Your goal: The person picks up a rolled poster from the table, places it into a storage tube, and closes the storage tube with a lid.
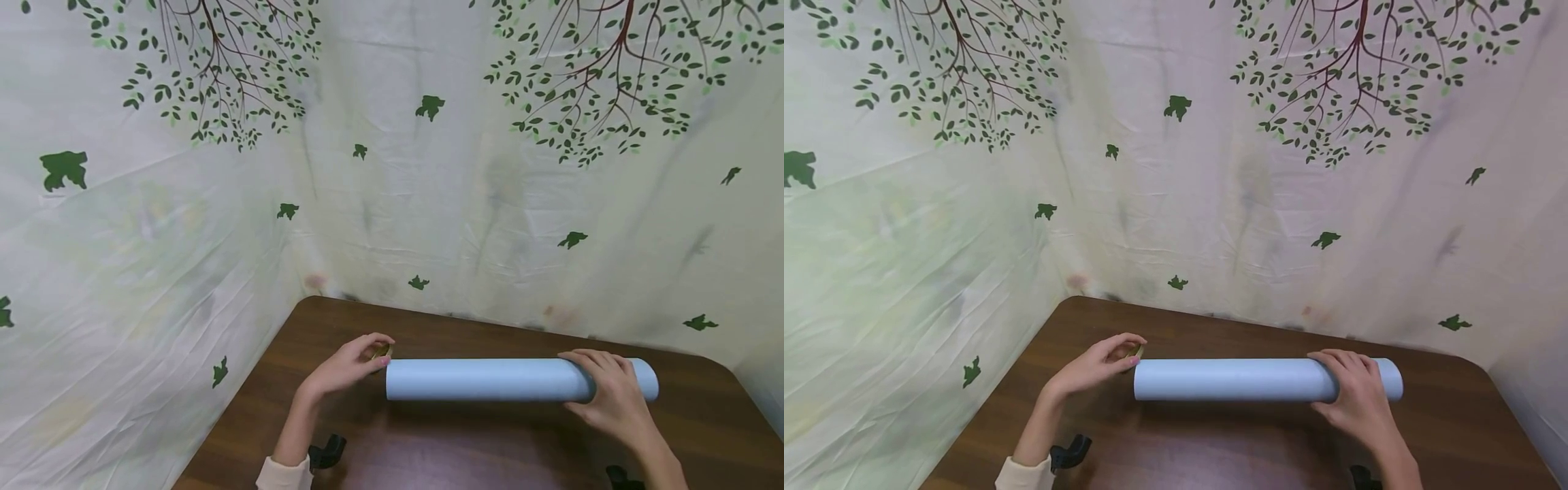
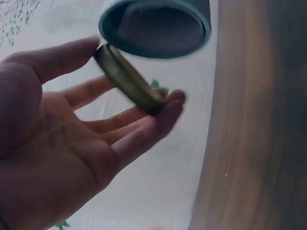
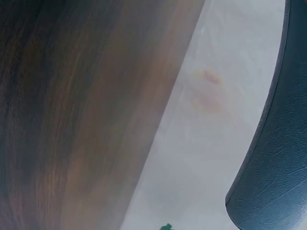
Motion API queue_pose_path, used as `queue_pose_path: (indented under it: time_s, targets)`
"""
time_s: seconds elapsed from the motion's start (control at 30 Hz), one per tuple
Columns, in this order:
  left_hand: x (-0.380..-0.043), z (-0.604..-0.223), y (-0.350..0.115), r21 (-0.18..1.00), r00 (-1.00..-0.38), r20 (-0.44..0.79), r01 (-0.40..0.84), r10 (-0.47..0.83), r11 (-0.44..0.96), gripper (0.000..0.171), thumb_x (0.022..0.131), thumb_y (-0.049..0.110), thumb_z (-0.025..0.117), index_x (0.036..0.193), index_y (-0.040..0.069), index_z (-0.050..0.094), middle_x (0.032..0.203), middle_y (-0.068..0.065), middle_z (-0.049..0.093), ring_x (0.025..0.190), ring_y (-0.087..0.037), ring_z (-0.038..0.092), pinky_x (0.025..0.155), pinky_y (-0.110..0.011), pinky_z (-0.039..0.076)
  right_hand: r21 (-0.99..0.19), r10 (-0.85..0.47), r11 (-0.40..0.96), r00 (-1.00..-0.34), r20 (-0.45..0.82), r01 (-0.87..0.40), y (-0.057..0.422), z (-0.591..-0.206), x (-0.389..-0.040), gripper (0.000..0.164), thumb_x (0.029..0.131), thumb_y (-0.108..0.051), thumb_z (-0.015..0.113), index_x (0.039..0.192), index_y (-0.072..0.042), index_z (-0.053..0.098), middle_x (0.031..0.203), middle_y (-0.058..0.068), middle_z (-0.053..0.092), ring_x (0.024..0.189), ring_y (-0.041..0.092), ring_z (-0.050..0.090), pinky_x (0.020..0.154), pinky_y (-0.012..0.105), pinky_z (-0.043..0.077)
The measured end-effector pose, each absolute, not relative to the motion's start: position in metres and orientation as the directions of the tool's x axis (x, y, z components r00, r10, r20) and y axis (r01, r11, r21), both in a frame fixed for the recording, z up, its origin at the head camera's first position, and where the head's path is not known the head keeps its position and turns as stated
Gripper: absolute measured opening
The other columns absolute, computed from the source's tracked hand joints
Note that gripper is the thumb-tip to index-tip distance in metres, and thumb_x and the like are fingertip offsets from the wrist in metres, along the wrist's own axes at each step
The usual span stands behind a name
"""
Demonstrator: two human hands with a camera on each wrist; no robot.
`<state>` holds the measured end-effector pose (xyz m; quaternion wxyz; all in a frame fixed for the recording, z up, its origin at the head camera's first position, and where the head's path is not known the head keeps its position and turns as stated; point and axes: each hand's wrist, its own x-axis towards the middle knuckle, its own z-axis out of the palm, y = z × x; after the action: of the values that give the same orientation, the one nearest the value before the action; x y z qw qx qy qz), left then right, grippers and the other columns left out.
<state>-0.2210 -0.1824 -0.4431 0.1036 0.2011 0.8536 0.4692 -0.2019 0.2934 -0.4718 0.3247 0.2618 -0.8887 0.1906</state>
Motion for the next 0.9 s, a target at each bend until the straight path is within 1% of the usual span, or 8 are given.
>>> queue_pose_path:
  time_s: [0.3,0.53,0.63,0.67,0.73,0.8,0.87,0.9]
  targets:
    - [-0.2233,-0.4378,-0.1897,0.928,-0.849,0.026,0.217,0.528,0.304,0.040,0.107,0.026,0.060,0.143,0.012,0.050,0.131,-0.015,0.061,0.120,-0.025,0.063,0.093,-0.040,0.055,-0.187,-0.313,0.792,-0.650,0.693,-0.581,0.2932,-0.4694,-0.2014,0.088,0.039,-0.012,0.101,0.121,-0.009,0.069,0.114,0.013,0.069,0.104,0.032,0.057,0.090,0.053,0.034]
    - [-0.2226,-0.4364,-0.1910,0.941,-0.846,0.029,0.203,0.533,0.271,0.042,0.105,0.023,0.062,0.142,0.008,0.049,0.131,-0.017,0.062,0.121,-0.025,0.063,0.093,-0.038,0.056,-0.198,-0.296,0.793,-0.649,0.700,-0.576,0.2925,-0.4685,-0.2012,0.087,0.039,-0.013,0.102,0.120,-0.008,0.070,0.114,0.014,0.069,0.105,0.033,0.057,0.089,0.055,0.034]
    - [-0.2225,-0.4373,-0.1912,0.942,-0.847,0.015,0.189,0.532,0.276,0.043,0.105,0.023,0.063,0.142,0.006,0.049,0.133,-0.017,0.061,0.119,-0.025,0.063,0.093,-0.035,0.057,-0.209,-0.291,0.790,-0.654,0.699,-0.576,0.2932,-0.4687,-0.2009,0.084,0.043,-0.018,0.101,0.121,-0.008,0.070,0.115,0.015,0.068,0.105,0.034,0.057,0.089,0.055,0.033]
    - [-0.2226,-0.4378,-0.1908,0.944,-0.847,0.012,0.185,0.532,0.273,0.044,0.104,0.023,0.064,0.142,0.006,0.049,0.133,-0.018,0.060,0.118,-0.024,0.064,0.092,-0.033,0.057,-0.212,-0.289,0.790,-0.654,0.699,-0.575,0.2934,-0.4689,-0.2008,0.083,0.049,-0.032,0.103,0.121,-0.009,0.070,0.115,0.015,0.068,0.106,0.034,0.057,0.089,0.055,0.033]
    - [-0.2231,-0.4386,-0.1897,0.949,-0.847,0.010,0.176,0.532,0.262,0.045,0.104,0.023,0.065,0.142,0.005,0.048,0.134,-0.018,0.059,0.117,-0.022,0.064,0.093,-0.031,0.057,-0.215,-0.287,0.787,-0.651,0.703,-0.578,0.2941,-0.4699,-0.2015,0.082,0.063,-0.062,0.093,0.122,-0.009,0.070,0.115,0.014,0.068,0.105,0.035,0.057,0.089,0.055,0.033]
    - [-0.2236,-0.4392,-0.1880,0.955,-0.845,0.017,0.172,0.534,0.241,0.046,0.104,0.022,0.065,0.141,0.004,0.047,0.134,-0.019,0.059,0.116,-0.020,0.064,0.094,-0.032,0.057,-0.217,-0.287,0.782,-0.647,0.707,-0.584,0.2945,-0.4708,-0.2023,0.086,0.076,-0.083,0.069,0.122,-0.010,0.070,0.115,0.014,0.068,0.104,0.035,0.057,0.088,0.055,0.033]
    - [-0.2237,-0.4386,-0.1861,0.959,-0.844,0.029,0.174,0.536,0.223,0.046,0.103,0.021,0.066,0.142,0.003,0.048,0.132,-0.019,0.059,0.114,-0.018,0.065,0.095,-0.035,0.058,-0.216,-0.287,0.781,-0.644,0.709,-0.586,0.2943,-0.4709,-0.2029,0.093,0.082,-0.089,0.042,0.122,-0.010,0.070,0.115,0.014,0.068,0.104,0.034,0.056,0.089,0.054,0.032]
    - [-0.2235,-0.4382,-0.1853,0.960,-0.843,0.033,0.177,0.537,0.219,0.046,0.103,0.021,0.066,0.142,0.003,0.048,0.132,-0.019,0.060,0.113,-0.017,0.065,0.095,-0.037,0.058,-0.214,-0.290,0.780,-0.644,0.708,-0.587,0.2943,-0.4708,-0.2031,0.093,0.082,-0.089,0.041,0.122,-0.010,0.070,0.114,0.014,0.068,0.103,0.033,0.056,0.089,0.054,0.032]
